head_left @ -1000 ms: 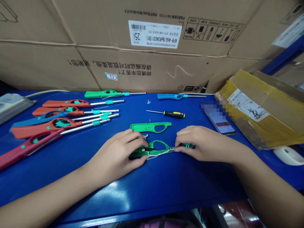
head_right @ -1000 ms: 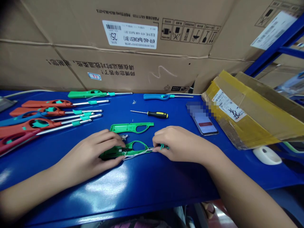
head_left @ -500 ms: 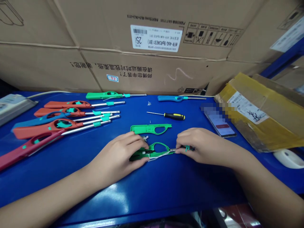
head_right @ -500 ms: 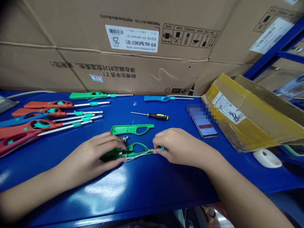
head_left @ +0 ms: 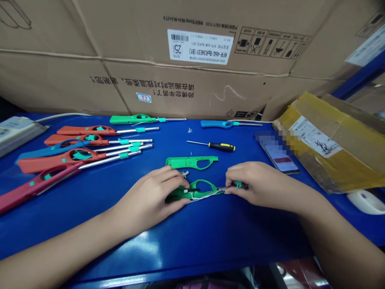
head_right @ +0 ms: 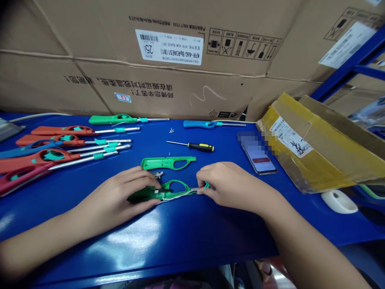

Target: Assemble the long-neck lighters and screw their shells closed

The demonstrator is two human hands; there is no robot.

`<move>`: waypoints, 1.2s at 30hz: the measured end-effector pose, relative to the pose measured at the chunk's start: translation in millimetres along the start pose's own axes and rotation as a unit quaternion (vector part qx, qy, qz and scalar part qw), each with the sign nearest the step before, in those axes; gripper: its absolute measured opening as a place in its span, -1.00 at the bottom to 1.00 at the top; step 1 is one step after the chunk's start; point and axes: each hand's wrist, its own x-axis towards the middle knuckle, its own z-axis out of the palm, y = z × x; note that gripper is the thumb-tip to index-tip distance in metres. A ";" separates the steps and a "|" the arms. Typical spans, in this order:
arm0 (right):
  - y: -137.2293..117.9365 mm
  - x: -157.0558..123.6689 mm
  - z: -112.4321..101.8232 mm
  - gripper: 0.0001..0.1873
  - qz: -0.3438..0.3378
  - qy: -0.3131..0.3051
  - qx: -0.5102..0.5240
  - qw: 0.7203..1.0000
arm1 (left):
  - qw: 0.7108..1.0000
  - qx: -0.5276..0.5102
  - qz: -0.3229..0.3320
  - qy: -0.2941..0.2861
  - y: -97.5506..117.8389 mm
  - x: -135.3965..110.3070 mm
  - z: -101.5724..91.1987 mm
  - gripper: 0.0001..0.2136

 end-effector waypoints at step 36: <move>3.2 11.4 5.7 -0.81 0.084 -0.012 0.172 0.981 | 0.998 0.060 0.004 0.022 2.0 -3.1 1.7 -0.75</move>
